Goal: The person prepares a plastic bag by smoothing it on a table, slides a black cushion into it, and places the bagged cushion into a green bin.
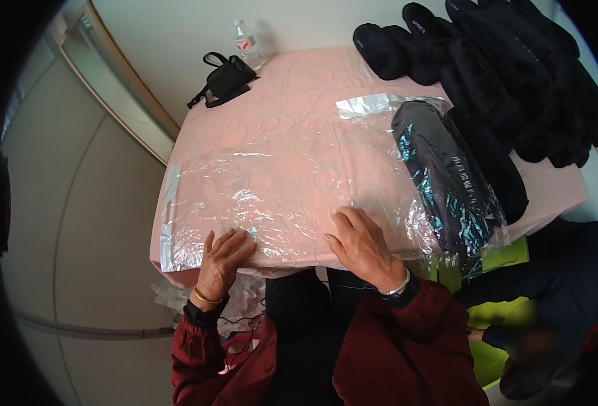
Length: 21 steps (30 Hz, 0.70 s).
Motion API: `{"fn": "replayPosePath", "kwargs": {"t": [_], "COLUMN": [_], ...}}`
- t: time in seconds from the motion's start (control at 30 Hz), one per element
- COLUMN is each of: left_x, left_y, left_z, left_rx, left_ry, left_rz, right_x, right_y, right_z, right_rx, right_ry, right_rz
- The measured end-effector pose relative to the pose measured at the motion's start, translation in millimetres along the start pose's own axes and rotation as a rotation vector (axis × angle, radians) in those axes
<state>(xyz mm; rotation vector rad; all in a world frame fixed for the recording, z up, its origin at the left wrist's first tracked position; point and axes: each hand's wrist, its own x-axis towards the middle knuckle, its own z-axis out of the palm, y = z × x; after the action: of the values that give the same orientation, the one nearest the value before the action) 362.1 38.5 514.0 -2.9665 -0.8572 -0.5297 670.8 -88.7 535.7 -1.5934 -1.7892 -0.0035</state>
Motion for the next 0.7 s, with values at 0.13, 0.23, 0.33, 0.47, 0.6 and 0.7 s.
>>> {"fn": "replayPosePath", "kwargs": {"t": [0.13,0.23,0.33,0.47,0.6,0.7], "left_x": [-5,17,45,53,30,12], "left_y": [12,49,89,93,43,-12], "left_z": [-8,-13,13,49,35,13], "left_rx": [0.066,-0.200,-0.383,-0.355,-0.107,-0.027], "left_ry": [-0.045,-0.020,0.053,0.098,-0.026,-0.067], "left_rz": [-0.040,-0.013,0.037,0.004,-0.016,-0.072], "right_x": [1,9,19,13,10,13], "right_y": [-8,-17,-18,-3,3,-2], "right_z": [3,23,42,50,47,45], "right_rx": [0.052,0.027,-0.102,-0.181,-0.241,-0.261], "right_ry": [-0.247,-0.251,-0.071,-0.261,-0.357,-0.360], "right_rz": [0.116,0.079,-0.104,-0.124,-0.041,-0.037]}}
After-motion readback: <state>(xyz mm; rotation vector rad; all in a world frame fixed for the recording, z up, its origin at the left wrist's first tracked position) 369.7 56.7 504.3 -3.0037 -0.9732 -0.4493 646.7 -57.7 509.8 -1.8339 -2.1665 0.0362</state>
